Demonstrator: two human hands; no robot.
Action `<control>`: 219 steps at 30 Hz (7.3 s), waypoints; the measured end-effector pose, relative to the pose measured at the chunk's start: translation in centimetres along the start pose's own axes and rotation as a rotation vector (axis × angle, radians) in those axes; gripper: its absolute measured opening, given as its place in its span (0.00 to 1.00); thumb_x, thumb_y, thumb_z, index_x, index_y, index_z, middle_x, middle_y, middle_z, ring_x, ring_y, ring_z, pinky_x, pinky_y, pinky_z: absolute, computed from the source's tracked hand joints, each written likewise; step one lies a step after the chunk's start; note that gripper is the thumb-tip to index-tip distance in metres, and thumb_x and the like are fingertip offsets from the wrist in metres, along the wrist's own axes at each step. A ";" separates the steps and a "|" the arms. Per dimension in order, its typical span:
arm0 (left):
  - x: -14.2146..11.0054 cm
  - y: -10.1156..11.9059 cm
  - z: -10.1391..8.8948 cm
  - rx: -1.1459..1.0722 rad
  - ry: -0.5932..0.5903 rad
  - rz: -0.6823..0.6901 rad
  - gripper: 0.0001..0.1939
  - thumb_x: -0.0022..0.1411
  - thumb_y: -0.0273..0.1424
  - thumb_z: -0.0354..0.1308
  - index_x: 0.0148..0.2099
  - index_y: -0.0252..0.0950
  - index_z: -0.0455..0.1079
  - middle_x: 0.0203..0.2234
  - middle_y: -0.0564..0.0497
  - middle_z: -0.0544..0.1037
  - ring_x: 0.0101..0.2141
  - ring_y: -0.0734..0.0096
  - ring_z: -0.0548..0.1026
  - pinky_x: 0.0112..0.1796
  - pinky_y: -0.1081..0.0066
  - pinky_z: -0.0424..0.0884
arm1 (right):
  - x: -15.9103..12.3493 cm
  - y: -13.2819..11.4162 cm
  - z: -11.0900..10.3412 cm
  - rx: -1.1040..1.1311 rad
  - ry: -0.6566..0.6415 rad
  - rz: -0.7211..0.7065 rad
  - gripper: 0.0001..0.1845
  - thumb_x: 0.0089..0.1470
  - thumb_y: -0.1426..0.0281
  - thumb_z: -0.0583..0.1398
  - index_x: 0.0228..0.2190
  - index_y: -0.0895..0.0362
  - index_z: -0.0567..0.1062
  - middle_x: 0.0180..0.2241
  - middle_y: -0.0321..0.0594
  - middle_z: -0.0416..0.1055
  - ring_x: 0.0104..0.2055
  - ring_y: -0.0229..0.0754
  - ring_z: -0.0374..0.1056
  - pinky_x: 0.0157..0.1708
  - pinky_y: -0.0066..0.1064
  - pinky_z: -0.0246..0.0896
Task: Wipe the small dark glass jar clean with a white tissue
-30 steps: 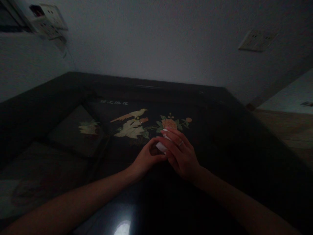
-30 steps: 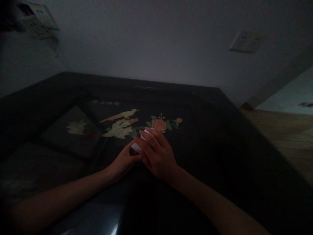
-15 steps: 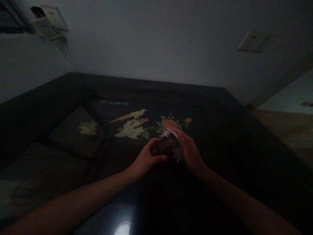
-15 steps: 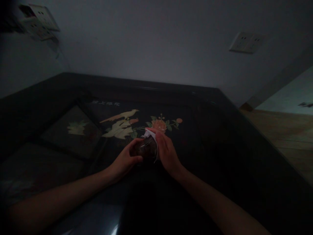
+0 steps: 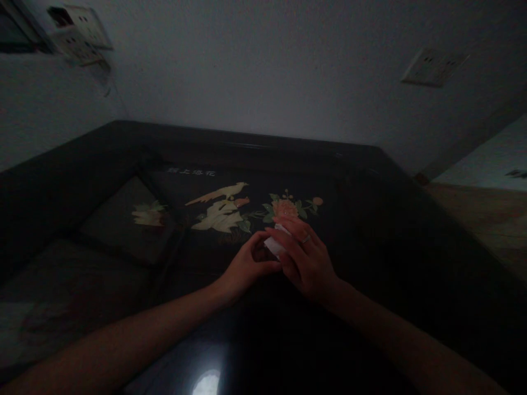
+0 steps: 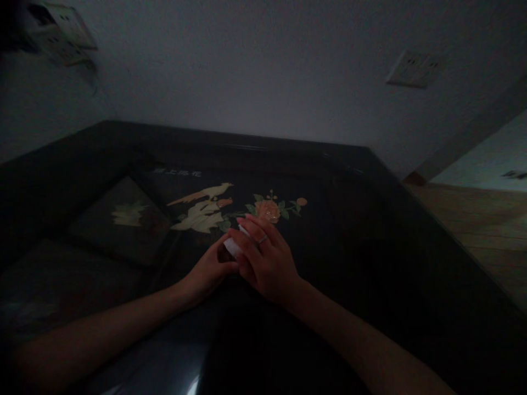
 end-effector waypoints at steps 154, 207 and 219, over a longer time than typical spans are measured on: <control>-1.5 0.6 1.2 -0.320 -0.189 -0.240 0.30 0.51 0.38 0.68 0.56 0.39 0.67 0.50 0.43 0.74 0.47 0.58 0.73 0.44 0.65 0.69 | -4.8 -0.5 -0.9 0.147 -0.092 0.145 0.32 0.61 0.78 0.47 0.65 0.56 0.46 0.66 0.45 0.47 0.67 0.46 0.45 0.63 0.46 0.51; -1.1 0.9 1.1 -0.405 -0.161 -0.333 0.16 0.55 0.38 0.65 0.43 0.33 0.74 0.36 0.46 0.79 0.35 0.66 0.76 0.37 0.70 0.71 | -4.6 -1.9 -1.4 0.225 -0.070 -0.033 0.26 0.61 0.74 0.48 0.60 0.64 0.58 0.56 0.54 0.66 0.62 0.47 0.57 0.58 0.49 0.58; -1.5 0.9 1.7 -0.300 -0.192 -0.241 0.22 0.56 0.34 0.64 0.53 0.36 0.69 0.46 0.43 0.77 0.45 0.59 0.74 0.45 0.64 0.69 | -5.0 -0.7 -0.9 0.125 -0.060 0.168 0.29 0.62 0.76 0.48 0.63 0.55 0.51 0.61 0.47 0.59 0.64 0.47 0.53 0.61 0.51 0.52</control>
Point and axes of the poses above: each hand's wrist, its own x-axis towards the middle knuckle, its own z-axis out of the palm, y = z × x, the point moved 3 cm from there along x, towards the middle knuckle
